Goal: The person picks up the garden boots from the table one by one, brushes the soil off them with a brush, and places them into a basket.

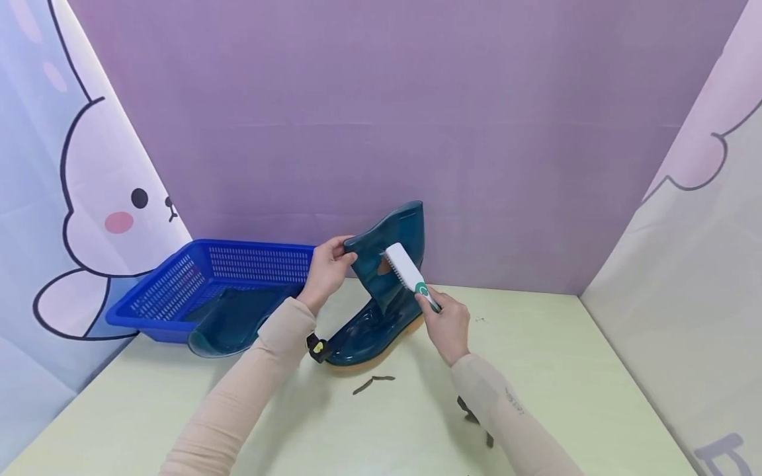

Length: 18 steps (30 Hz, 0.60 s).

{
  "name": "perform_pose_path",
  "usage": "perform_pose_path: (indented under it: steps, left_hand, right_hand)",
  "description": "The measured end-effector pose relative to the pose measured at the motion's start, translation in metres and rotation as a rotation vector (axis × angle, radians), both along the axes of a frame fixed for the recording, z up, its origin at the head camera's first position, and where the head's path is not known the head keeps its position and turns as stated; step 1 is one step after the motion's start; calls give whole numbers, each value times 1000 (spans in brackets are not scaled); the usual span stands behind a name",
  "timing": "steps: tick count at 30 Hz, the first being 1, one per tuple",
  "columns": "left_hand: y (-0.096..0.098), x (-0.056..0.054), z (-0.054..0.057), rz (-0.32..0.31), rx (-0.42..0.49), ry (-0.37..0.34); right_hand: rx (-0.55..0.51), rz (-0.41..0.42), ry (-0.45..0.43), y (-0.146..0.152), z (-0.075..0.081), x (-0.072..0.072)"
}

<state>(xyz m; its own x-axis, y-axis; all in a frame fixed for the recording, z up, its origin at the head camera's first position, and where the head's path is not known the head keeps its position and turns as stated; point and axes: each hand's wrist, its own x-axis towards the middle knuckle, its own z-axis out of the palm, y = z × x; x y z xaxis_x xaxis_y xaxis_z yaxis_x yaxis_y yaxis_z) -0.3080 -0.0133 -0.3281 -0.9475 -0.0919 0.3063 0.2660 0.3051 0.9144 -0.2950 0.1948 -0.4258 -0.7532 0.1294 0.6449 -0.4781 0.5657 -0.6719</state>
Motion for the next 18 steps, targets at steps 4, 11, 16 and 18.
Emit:
perform_pose_path:
  steps: [4, 11, 16, 18]
  left_hand:
    - [-2, 1, 2, 0, 18, -13]
    - [-5, 3, 4, -4, 55, -31]
    - [-7, 7, 6, -6, 75, -52]
    - [-7, 7, 7, -6, 81, -49]
  right_hand:
    - [18, -3, -66, 1, 4, 5]
    - [58, -14, -107, 5, 8, 14]
    - [81, -20, -83, 9, 10, 21]
    - [86, -21, -68, 10, 12, 24]
